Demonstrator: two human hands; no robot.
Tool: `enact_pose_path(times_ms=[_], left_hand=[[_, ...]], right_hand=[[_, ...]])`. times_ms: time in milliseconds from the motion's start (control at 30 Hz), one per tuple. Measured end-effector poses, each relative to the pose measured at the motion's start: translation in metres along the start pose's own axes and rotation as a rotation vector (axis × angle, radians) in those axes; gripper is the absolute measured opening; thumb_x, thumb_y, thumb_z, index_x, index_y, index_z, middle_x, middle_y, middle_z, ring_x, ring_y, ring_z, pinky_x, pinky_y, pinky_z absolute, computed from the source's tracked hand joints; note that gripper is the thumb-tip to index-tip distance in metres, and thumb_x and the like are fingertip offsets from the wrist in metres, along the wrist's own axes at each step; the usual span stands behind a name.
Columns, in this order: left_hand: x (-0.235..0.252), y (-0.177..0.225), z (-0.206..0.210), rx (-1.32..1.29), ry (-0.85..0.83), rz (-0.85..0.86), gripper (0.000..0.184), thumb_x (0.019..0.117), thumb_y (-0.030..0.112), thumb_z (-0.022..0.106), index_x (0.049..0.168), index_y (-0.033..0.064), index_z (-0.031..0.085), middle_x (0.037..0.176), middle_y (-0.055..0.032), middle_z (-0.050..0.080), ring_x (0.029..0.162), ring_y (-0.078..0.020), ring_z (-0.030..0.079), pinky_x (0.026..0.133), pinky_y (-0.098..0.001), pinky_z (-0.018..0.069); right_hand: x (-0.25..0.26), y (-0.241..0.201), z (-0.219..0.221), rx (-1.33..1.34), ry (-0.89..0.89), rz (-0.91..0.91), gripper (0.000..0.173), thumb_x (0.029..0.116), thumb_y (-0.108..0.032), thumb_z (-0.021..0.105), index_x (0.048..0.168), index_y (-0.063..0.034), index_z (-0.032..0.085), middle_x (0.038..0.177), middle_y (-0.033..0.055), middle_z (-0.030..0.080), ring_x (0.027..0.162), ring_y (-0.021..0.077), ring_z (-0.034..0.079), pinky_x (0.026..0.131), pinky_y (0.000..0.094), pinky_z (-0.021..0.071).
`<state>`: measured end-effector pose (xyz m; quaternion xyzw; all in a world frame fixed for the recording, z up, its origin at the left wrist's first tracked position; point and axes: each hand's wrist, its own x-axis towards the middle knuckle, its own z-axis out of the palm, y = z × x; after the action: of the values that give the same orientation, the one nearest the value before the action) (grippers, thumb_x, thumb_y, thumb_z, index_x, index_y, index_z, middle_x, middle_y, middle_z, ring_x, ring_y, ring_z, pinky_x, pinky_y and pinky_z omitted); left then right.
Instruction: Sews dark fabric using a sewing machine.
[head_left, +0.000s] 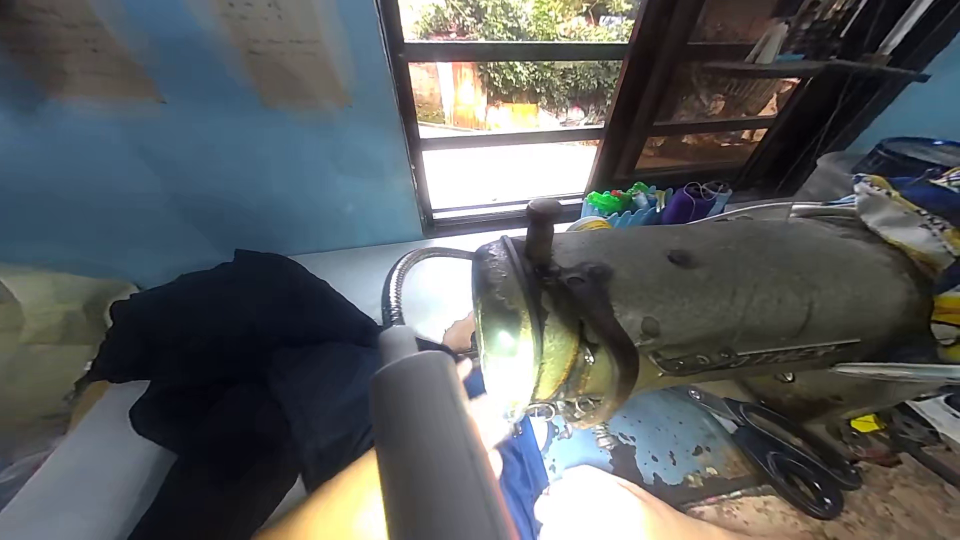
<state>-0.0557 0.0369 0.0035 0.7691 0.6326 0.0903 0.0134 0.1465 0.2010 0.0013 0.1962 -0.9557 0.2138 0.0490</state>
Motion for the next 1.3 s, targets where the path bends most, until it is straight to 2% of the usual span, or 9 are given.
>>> enact_pose_path(times_ms=[100, 200, 267, 433, 633, 833, 933, 1033, 1300], left_hand=[[-0.018, 0.028, -0.010, -0.182, -0.121, 0.106, 0.063, 0.0915, 0.063, 0.049, 0.100, 0.0048, 0.070, 0.117, -0.0174, 0.070, 0.122, -0.0367, 0.062, 0.113, -0.0650, 0.0292], [-0.028, 0.042, 0.000, -0.083, 0.054, 0.107, 0.044, 0.1017, 0.044, 0.047, 0.115, 0.0110, 0.072, 0.089, -0.0124, 0.069, 0.090, -0.0327, 0.069, 0.108, -0.0601, 0.0364], [-0.029, 0.046, 0.003, 0.038, 0.149, 0.136, 0.031, 0.1051, 0.027, 0.045, 0.104, 0.0120, 0.072, 0.083, -0.0083, 0.066, 0.081, -0.0279, 0.065, 0.102, -0.0510, 0.0405], [-0.020, 0.050, 0.003, -0.025, -0.082, 0.196, 0.021, 0.0986, 0.002, 0.047, 0.096, 0.0024, 0.068, 0.104, -0.0172, 0.070, 0.101, -0.0353, 0.068, 0.089, -0.0509, 0.0510], [-0.016, 0.058, 0.008, -0.110, 0.047, 0.233, 0.023, 0.0992, 0.002, 0.047, 0.093, 0.0051, 0.069, 0.095, -0.0193, 0.071, 0.084, -0.0352, 0.069, 0.078, -0.0486, 0.0521], [-0.019, 0.060, 0.004, 0.020, 0.145, 0.129, 0.023, 0.1054, 0.022, 0.047, 0.100, 0.0127, 0.067, 0.097, -0.0077, 0.071, 0.095, -0.0261, 0.067, 0.100, -0.0443, 0.0439], [-0.020, 0.063, -0.009, -0.072, 0.083, 0.047, 0.026, 0.1000, 0.018, 0.053, 0.115, 0.0078, 0.072, 0.102, -0.0125, 0.073, 0.098, -0.0299, 0.070, 0.105, -0.0523, 0.0399], [-0.023, 0.060, -0.006, -0.083, 0.109, 0.047, 0.040, 0.0999, 0.033, 0.052, 0.124, 0.0065, 0.070, 0.105, -0.0135, 0.073, 0.100, -0.0312, 0.069, 0.107, -0.0561, 0.0369], [-0.027, 0.054, 0.008, -0.036, 0.180, 0.124, 0.042, 0.1031, 0.035, 0.043, 0.120, 0.0068, 0.070, 0.113, -0.0112, 0.073, 0.105, -0.0286, 0.067, 0.106, -0.0513, 0.0376]], right_hand=[[-0.003, 0.001, 0.000, -0.045, 0.007, -0.025, 0.020, 0.0949, -0.002, 0.053, 0.103, 0.0037, 0.070, 0.099, 0.0200, 0.071, 0.096, 0.0347, 0.070, 0.086, 0.0452, 0.0539], [-0.001, 0.003, 0.000, -0.097, 0.061, -0.110, 0.018, 0.0933, 0.000, 0.051, 0.093, 0.0020, 0.069, 0.090, 0.0184, 0.071, 0.086, 0.0336, 0.071, 0.076, 0.0447, 0.0545], [-0.002, 0.007, 0.002, -0.123, 0.102, -0.168, 0.019, 0.0954, -0.004, 0.050, 0.086, -0.0016, 0.067, 0.083, 0.0141, 0.067, 0.081, 0.0296, 0.068, 0.074, 0.0409, 0.0533], [-0.004, 0.005, -0.001, -0.007, 0.120, -0.146, 0.021, 0.0966, -0.005, 0.050, 0.094, 0.0016, 0.070, 0.089, 0.0175, 0.069, 0.086, 0.0324, 0.069, 0.081, 0.0436, 0.0534], [-0.003, -0.008, -0.003, -0.198, 0.121, -0.160, 0.020, 0.0968, -0.005, 0.051, 0.090, -0.0021, 0.070, 0.082, 0.0150, 0.068, 0.078, 0.0298, 0.068, 0.075, 0.0396, 0.0540], [-0.005, -0.006, -0.006, -0.187, 0.186, -0.156, 0.023, 0.0950, -0.004, 0.047, 0.083, -0.0038, 0.067, 0.076, 0.0126, 0.067, 0.074, 0.0263, 0.067, 0.070, 0.0366, 0.0520], [-0.008, -0.008, -0.004, -0.158, 0.237, -0.115, 0.025, 0.0968, -0.007, 0.046, 0.085, -0.0030, 0.069, 0.077, 0.0128, 0.067, 0.076, 0.0253, 0.068, 0.072, 0.0349, 0.0531], [-0.012, -0.005, 0.002, -0.153, 0.262, -0.125, 0.026, 0.0984, -0.009, 0.046, 0.088, -0.0031, 0.069, 0.081, 0.0135, 0.069, 0.078, 0.0254, 0.068, 0.074, 0.0341, 0.0537], [-0.015, 0.000, 0.007, -0.162, 0.281, -0.198, 0.024, 0.0999, -0.006, 0.047, 0.088, -0.0016, 0.067, 0.078, 0.0128, 0.066, 0.070, 0.0245, 0.066, 0.066, 0.0337, 0.0547]])
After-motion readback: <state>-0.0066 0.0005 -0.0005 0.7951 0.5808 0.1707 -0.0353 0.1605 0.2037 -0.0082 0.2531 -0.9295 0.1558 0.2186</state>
